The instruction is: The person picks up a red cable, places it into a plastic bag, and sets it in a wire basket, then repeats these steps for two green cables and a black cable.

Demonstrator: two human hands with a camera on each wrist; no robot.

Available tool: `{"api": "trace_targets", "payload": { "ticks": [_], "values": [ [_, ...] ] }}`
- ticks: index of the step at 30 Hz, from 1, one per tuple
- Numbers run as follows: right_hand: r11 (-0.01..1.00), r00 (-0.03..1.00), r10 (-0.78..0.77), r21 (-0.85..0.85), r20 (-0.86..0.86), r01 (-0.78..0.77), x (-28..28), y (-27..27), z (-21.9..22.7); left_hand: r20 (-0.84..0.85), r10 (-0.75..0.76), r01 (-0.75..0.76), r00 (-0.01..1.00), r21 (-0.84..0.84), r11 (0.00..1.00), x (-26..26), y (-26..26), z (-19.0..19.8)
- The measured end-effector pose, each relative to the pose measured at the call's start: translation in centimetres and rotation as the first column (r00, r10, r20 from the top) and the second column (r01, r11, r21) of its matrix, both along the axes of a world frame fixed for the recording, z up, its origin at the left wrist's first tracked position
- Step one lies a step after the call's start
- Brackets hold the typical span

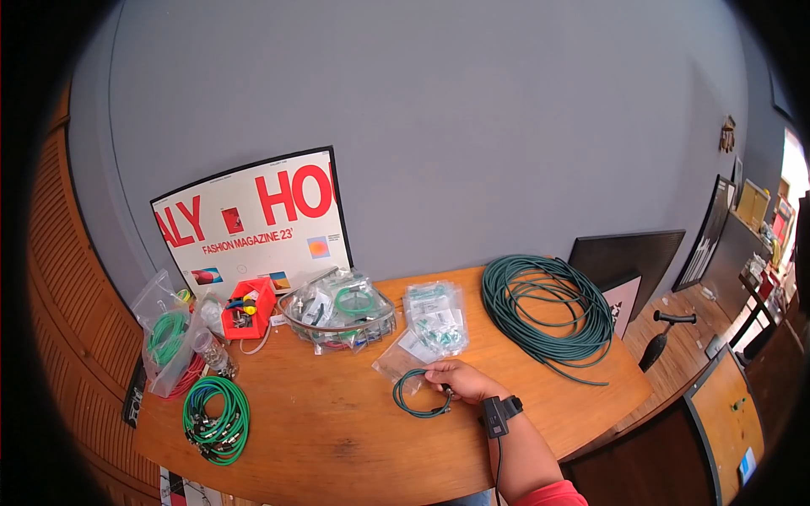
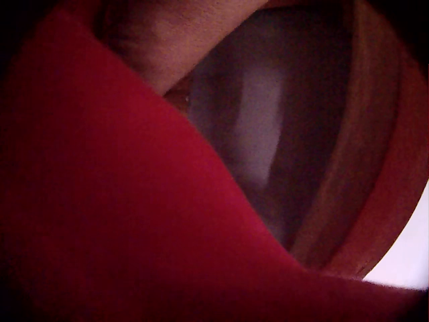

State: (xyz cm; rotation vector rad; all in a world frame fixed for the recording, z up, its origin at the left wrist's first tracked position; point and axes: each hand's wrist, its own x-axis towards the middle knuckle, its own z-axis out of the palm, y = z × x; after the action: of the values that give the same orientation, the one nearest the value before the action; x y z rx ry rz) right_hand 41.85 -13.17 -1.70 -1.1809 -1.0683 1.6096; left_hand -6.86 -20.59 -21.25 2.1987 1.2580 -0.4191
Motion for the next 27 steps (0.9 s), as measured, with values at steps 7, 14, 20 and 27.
{"api": "trace_targets", "payload": {
  "ticks": [7,14,20,27],
  "values": [
    [1.0,1.0,0.011,0.002,-0.007,-0.011,0.1,0.0,-0.1,0.023,-0.004,0.004,1.0,0.006,1.0,0.5,0.4,0.8],
    [1.0,1.0,0.002,0.001,0.002,-0.002,0.0,-0.3,0.4,0.04,-0.014,0.014,0.999,0.007,1.0,0.9,0.8,1.5],
    [1.0,1.0,-0.011,0.002,-0.011,0.011,-0.2,-0.3,0.4,0.056,-0.024,0.023,0.998,0.009,1.0,1.4,1.3,2.1],
    [1.0,1.0,0.007,0.007,-0.017,-0.007,-0.1,-0.3,0.5,0.079,-0.03,0.03,0.996,0.01,1.0,1.8,1.6,2.7]
  ]
}}
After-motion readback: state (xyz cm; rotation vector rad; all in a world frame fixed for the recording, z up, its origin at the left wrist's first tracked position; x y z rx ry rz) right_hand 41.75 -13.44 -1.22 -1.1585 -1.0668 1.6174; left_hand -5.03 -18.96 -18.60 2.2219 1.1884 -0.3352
